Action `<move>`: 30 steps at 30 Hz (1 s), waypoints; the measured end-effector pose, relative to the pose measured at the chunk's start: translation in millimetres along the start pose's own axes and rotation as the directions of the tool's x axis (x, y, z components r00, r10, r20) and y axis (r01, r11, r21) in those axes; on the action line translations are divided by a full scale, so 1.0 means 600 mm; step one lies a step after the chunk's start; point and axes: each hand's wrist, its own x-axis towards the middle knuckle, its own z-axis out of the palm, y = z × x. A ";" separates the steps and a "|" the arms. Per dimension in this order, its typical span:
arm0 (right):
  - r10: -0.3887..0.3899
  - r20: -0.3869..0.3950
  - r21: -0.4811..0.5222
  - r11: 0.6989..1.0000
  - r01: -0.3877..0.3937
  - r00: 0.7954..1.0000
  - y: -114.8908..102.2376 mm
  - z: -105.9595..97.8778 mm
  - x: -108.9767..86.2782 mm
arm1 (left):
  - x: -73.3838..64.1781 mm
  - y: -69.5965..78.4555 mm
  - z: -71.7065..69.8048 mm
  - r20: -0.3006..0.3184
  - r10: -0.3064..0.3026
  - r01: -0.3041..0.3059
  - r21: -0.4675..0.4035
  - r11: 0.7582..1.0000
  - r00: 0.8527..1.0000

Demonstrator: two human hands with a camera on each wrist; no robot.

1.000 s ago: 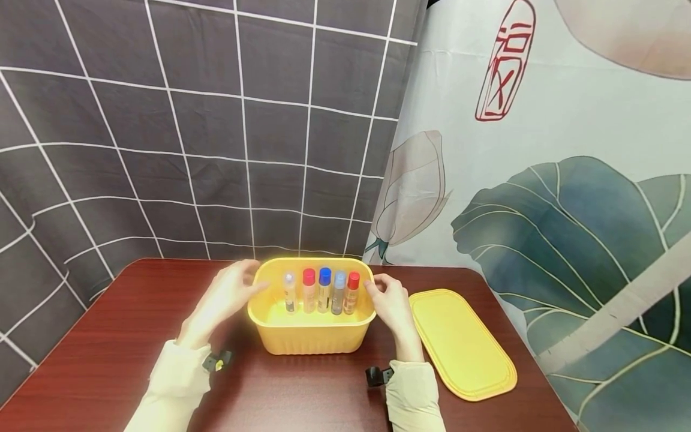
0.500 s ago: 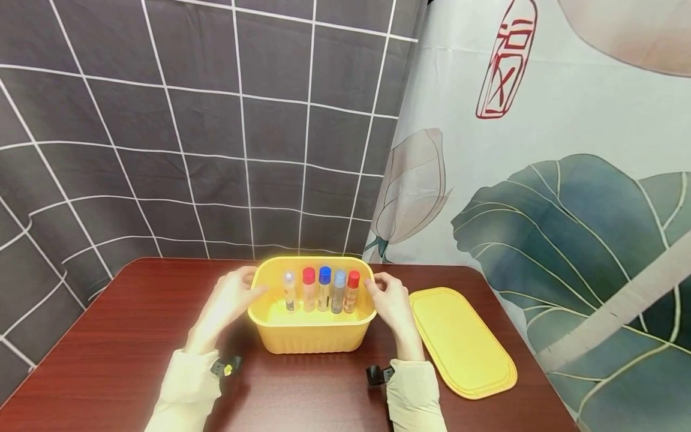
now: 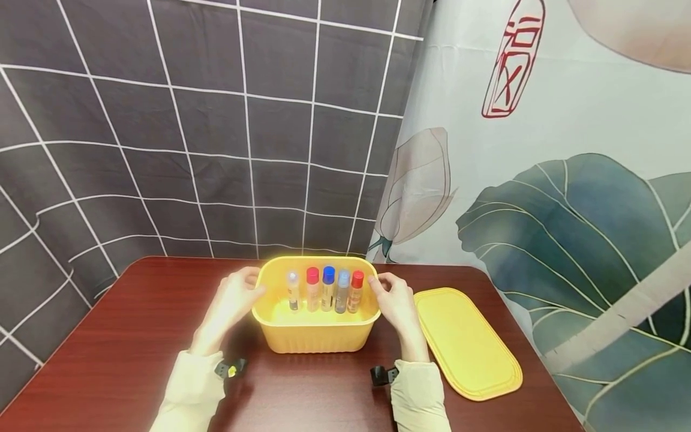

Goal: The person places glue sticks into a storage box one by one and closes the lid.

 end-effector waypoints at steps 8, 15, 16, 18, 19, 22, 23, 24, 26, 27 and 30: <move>0.026 0.019 0.022 0.999 -0.026 0.999 0.006 -0.006 0.000 | 0.000 -0.004 0.000 0.015 0.004 -0.004 -0.001 1.000 1.000; 0.058 0.016 0.112 0.992 -0.059 0.998 0.015 -0.029 -0.001 | 0.000 -0.001 -0.001 0.026 -0.007 0.007 -0.002 1.000 1.000; 0.061 0.018 0.131 0.989 -0.063 0.998 0.016 -0.034 -0.001 | 0.001 -0.001 -0.001 0.026 -0.006 0.006 -0.001 1.000 1.000; 0.054 0.013 0.147 0.988 -0.056 0.998 0.018 -0.044 -0.003 | 0.001 -0.001 -0.001 0.024 -0.004 0.004 0.002 1.000 1.000; 0.052 0.009 0.146 0.988 -0.053 0.999 0.019 -0.050 -0.004 | 0.001 -0.001 -0.001 0.023 -0.002 0.002 0.003 1.000 1.000; 0.038 -0.010 0.130 0.991 -0.036 0.999 0.023 -0.066 -0.008 | 0.001 -0.001 -0.002 0.021 0.003 -0.003 0.006 1.000 1.000; 0.032 -0.017 0.124 0.992 -0.030 0.999 0.025 -0.071 -0.009 | 0.001 -0.001 -0.002 0.020 0.005 -0.005 0.007 1.000 1.000; 0.026 -0.025 0.122 0.992 -0.023 0.999 0.027 -0.076 -0.010 | 0.001 0.000 -0.002 0.020 0.007 -0.007 0.008 1.000 1.000; 0.020 -0.040 0.120 0.993 -0.015 0.999 0.031 -0.086 -0.012 | 0.001 0.000 -0.002 0.019 0.009 -0.009 0.006 1.000 1.000; 0.017 -0.047 0.125 0.992 -0.011 0.999 0.034 -0.090 -0.012 | 0.001 0.000 -0.002 0.019 0.010 -0.010 0.006 1.000 1.000; 0.016 -0.067 0.121 0.993 -0.008 0.998 0.042 -0.102 -0.014 | 0.002 0.001 -0.001 0.017 0.013 -0.013 0.005 1.000 1.000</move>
